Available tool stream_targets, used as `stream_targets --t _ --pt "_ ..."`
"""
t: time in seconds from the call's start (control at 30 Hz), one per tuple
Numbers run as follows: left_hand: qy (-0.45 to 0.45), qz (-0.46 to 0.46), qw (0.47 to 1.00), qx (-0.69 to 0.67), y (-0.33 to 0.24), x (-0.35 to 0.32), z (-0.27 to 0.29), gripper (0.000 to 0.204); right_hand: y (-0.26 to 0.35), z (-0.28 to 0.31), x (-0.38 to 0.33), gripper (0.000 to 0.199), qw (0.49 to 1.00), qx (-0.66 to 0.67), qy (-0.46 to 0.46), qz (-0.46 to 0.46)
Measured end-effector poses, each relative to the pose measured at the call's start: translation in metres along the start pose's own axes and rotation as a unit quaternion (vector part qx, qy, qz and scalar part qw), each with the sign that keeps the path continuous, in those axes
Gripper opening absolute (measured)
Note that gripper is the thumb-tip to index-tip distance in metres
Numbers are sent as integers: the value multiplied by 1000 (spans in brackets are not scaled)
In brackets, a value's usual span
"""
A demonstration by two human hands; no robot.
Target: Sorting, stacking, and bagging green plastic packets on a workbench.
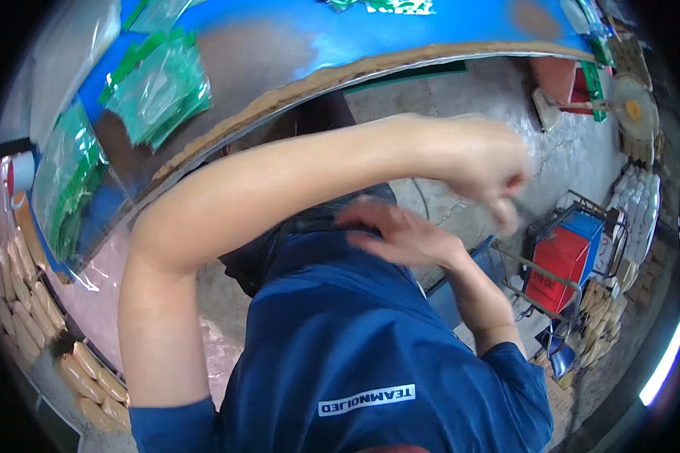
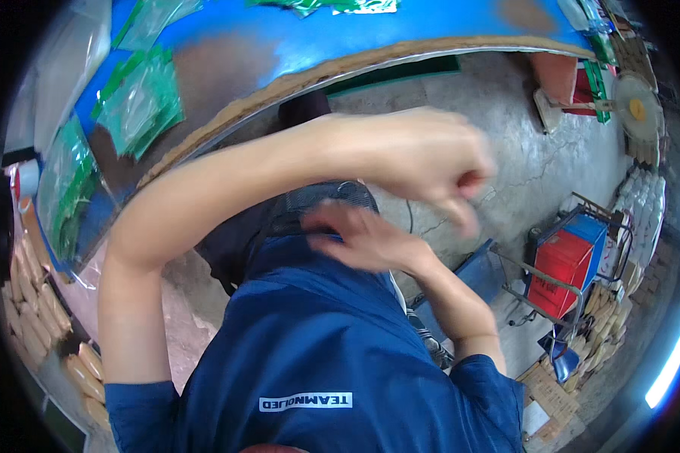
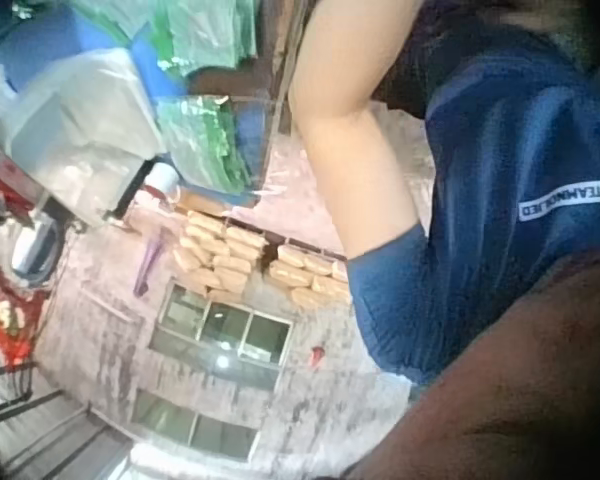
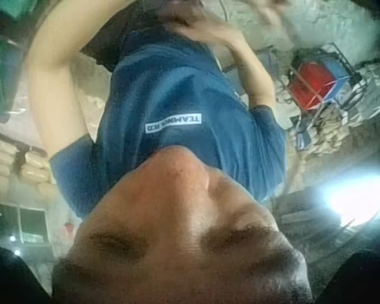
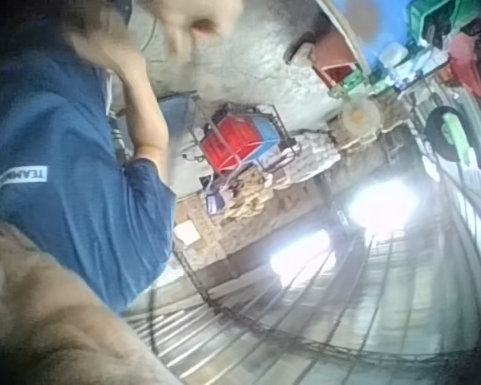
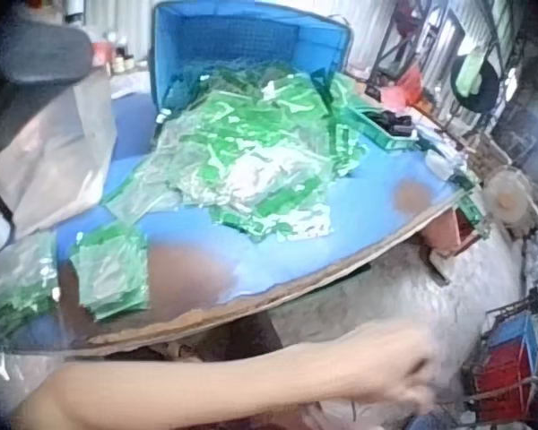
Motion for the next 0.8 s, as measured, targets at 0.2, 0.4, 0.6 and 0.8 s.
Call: stream_targets --t 0.2,0.4,0.6,0.8 --pt "-24 44 989 -136 21 -147 -90 15 -124 -20 -138 36 898 76 326 -286" --pt "-131 102 939 -301 -8 -235 -115 35 -108 132 -86 27 925 -190 0 -329" --pt "-161 130 972 -111 -13 -209 -132 25 -36 109 10 34 973 -135 151 -108" --pt "-176 72 975 -115 -41 -162 -121 11 -20 69 56 44 963 -148 222 -22"
Point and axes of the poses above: each hand's wrist, its own x-axis towards the middle knuckle, its own z-axis out of the back of the hand, y = z × x, the point moved 9 cm from there along x, towards the middle knuckle, and after that the axes turned 13 degrees about y, right-handed, at the moved point
